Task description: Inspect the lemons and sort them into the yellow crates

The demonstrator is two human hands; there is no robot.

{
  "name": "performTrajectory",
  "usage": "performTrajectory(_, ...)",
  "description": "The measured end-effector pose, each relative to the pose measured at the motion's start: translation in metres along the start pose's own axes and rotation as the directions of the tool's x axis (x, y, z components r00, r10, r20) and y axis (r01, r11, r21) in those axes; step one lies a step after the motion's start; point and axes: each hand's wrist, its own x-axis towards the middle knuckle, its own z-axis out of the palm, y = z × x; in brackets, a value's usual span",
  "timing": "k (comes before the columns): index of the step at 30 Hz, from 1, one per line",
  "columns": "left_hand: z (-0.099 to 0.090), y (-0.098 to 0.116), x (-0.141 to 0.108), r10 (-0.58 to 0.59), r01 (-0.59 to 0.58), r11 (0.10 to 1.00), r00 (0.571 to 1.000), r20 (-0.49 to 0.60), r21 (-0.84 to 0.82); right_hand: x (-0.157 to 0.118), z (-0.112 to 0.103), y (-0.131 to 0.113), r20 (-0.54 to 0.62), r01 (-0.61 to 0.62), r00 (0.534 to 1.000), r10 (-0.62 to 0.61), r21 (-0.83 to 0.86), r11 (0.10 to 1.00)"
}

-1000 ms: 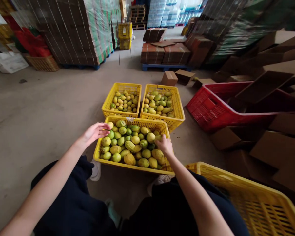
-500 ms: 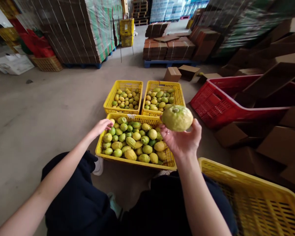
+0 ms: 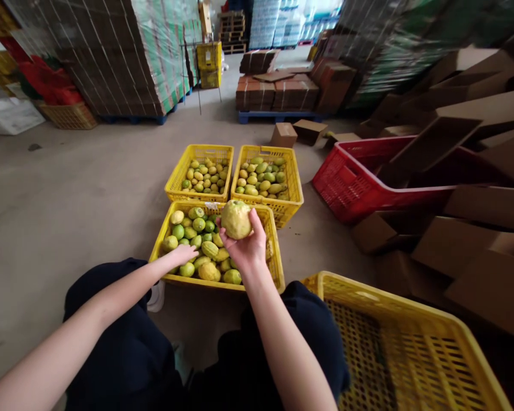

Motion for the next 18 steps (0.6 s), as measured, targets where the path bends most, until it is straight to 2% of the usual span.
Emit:
performTrajectory(11,-0.002,-0.009,0.008,0.034,-0.029,0.959,0.999,-0.016,0.283,-0.011,-0.008,-0.022,-0.005,0.081,0.997,-0.08,0.039,0.996)
performTrajectory(14,-0.011,-0.008,0.008,0.042,-0.02,0.921,0.998,-0.048,0.39,-0.011,-0.009,-0.024,0.003,0.085,0.996,-0.085,0.054,0.995)
performTrajectory(18,-0.035,-0.008,0.004,0.035,0.003,0.831,0.998,-0.059,0.556,-0.008,-0.009,-0.024,0.008,0.084,0.996,-0.085,0.064,0.994)
